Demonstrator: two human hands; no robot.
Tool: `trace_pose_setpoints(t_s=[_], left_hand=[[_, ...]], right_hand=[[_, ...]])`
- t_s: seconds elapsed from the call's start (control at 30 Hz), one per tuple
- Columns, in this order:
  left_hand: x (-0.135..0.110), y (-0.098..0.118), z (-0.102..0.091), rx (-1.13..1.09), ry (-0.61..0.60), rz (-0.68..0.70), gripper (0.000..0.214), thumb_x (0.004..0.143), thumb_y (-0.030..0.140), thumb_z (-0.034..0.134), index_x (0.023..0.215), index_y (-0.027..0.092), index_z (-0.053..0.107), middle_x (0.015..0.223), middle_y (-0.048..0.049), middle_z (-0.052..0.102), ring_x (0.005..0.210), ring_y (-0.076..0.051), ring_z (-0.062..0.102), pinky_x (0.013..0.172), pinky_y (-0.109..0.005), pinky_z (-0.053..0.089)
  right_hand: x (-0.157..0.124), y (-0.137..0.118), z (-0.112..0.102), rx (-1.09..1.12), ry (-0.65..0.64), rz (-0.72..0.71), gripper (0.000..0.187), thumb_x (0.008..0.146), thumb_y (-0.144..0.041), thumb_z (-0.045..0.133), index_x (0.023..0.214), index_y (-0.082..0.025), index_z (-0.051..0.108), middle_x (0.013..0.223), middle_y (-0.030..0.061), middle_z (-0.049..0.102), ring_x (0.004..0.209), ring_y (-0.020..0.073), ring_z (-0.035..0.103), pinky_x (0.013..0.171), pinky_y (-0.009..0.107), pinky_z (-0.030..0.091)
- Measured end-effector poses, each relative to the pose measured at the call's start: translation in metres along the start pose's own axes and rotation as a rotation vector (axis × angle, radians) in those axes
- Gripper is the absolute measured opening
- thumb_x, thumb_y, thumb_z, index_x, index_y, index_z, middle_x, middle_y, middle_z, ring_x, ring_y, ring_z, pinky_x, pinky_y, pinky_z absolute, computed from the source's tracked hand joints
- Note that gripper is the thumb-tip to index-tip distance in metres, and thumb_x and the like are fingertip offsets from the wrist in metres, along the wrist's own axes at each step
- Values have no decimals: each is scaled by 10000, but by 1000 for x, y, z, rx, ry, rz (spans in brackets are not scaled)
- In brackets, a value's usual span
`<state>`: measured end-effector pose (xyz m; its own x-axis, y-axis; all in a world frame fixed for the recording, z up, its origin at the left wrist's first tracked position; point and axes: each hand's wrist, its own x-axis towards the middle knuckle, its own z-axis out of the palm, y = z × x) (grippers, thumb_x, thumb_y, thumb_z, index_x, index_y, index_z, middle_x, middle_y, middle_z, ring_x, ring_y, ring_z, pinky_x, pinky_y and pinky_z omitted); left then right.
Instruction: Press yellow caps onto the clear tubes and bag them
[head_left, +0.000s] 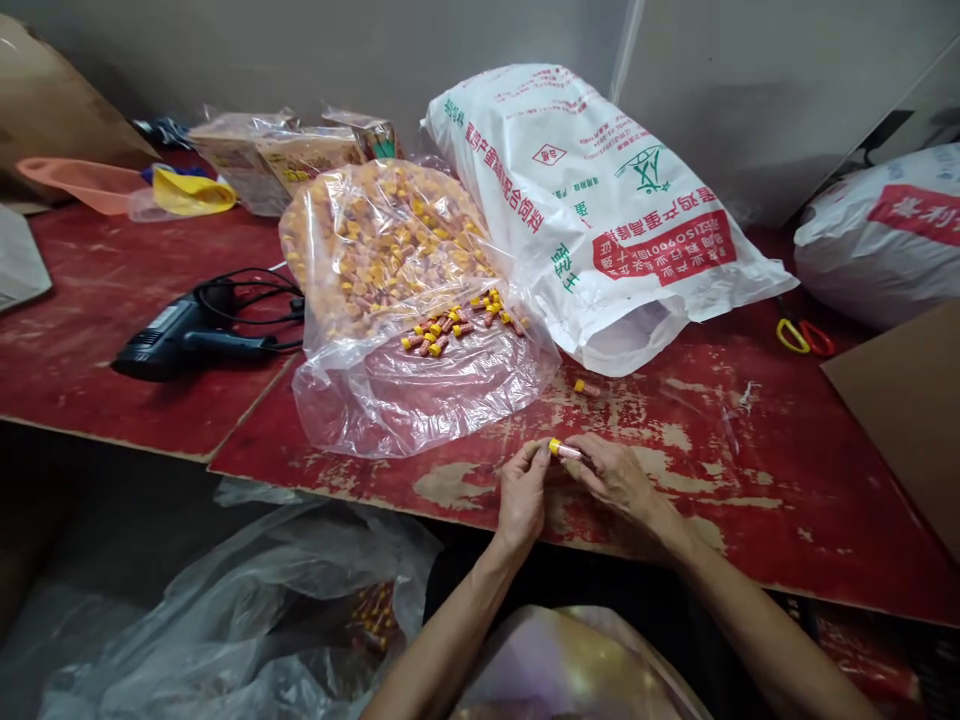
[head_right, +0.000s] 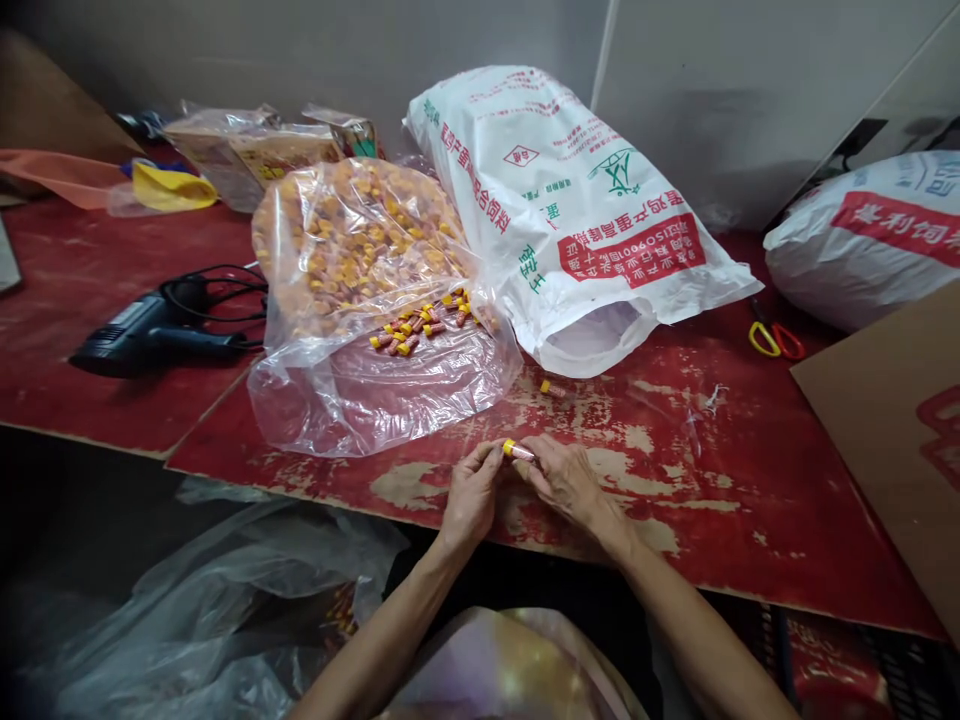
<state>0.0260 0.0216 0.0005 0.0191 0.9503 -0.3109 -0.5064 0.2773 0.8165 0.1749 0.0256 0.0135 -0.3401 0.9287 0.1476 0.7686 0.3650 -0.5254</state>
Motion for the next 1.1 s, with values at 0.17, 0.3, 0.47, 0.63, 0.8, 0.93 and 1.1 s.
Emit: trace_pose_setpoints(t_s=[0.17, 0.3, 0.47, 0.63, 0.8, 0.93, 1.1], left_hand=[[-17, -2, 4, 152, -92, 39, 256, 802, 399, 616, 857, 173, 723, 842, -56, 704, 789, -176, 629, 772, -272, 480], [-14, -3, 2, 165, -137, 37, 315, 820, 436, 559, 777, 170, 723, 814, -73, 690, 735, -184, 620, 724, -291, 495], [2, 10, -12, 635, -262, 82, 309, 808, 345, 528, 594, 170, 668, 591, -30, 600, 518, -139, 503, 547, -267, 426], [34, 47, -27, 1075, 48, 527, 233, 821, 181, 485, 709, 193, 688, 674, -48, 622, 636, -164, 548, 647, -285, 425], [114, 97, -55, 1328, 352, 607, 255, 816, 141, 471, 986, 152, 662, 1041, -151, 607, 898, -251, 587, 759, -338, 446], [181, 118, -71, 1711, 475, 594, 301, 867, 211, 424, 1063, 101, 624, 1136, -199, 568, 1040, -309, 536, 813, -371, 436], [210, 122, -79, 1727, 398, 637, 302, 853, 140, 368, 944, 88, 651, 1013, -215, 598, 992, -328, 533, 813, -411, 418]], right_hand=[[0, 0, 1, -55, -87, 51, 224, 900, -335, 441, 807, -192, 587, 711, 47, 636, 618, 163, 575, 575, 257, 359], [3, 5, 4, -81, -141, 43, 302, 912, -353, 387, 734, -194, 572, 664, 47, 635, 571, 160, 570, 546, 258, 330], [14, 17, 2, -355, -260, 48, 260, 844, -278, 488, 613, -204, 582, 541, 56, 602, 475, 169, 537, 497, 284, 220], [25, 24, 1, -412, -338, 19, 231, 713, -97, 508, 499, -182, 526, 511, 53, 556, 456, 124, 440, 504, 305, 166], [24, 23, -6, -384, -287, -39, 266, 870, -208, 451, 628, -169, 556, 574, 16, 535, 529, 113, 426, 539, 286, 213], [21, 24, 3, -456, -58, -47, 201, 940, -232, 415, 950, -167, 605, 821, 53, 620, 686, 142, 525, 626, 260, 324], [30, 43, 1, -510, 215, -79, 229, 924, -265, 467, 1084, -174, 602, 1017, 110, 619, 902, 202, 534, 788, 318, 404]])
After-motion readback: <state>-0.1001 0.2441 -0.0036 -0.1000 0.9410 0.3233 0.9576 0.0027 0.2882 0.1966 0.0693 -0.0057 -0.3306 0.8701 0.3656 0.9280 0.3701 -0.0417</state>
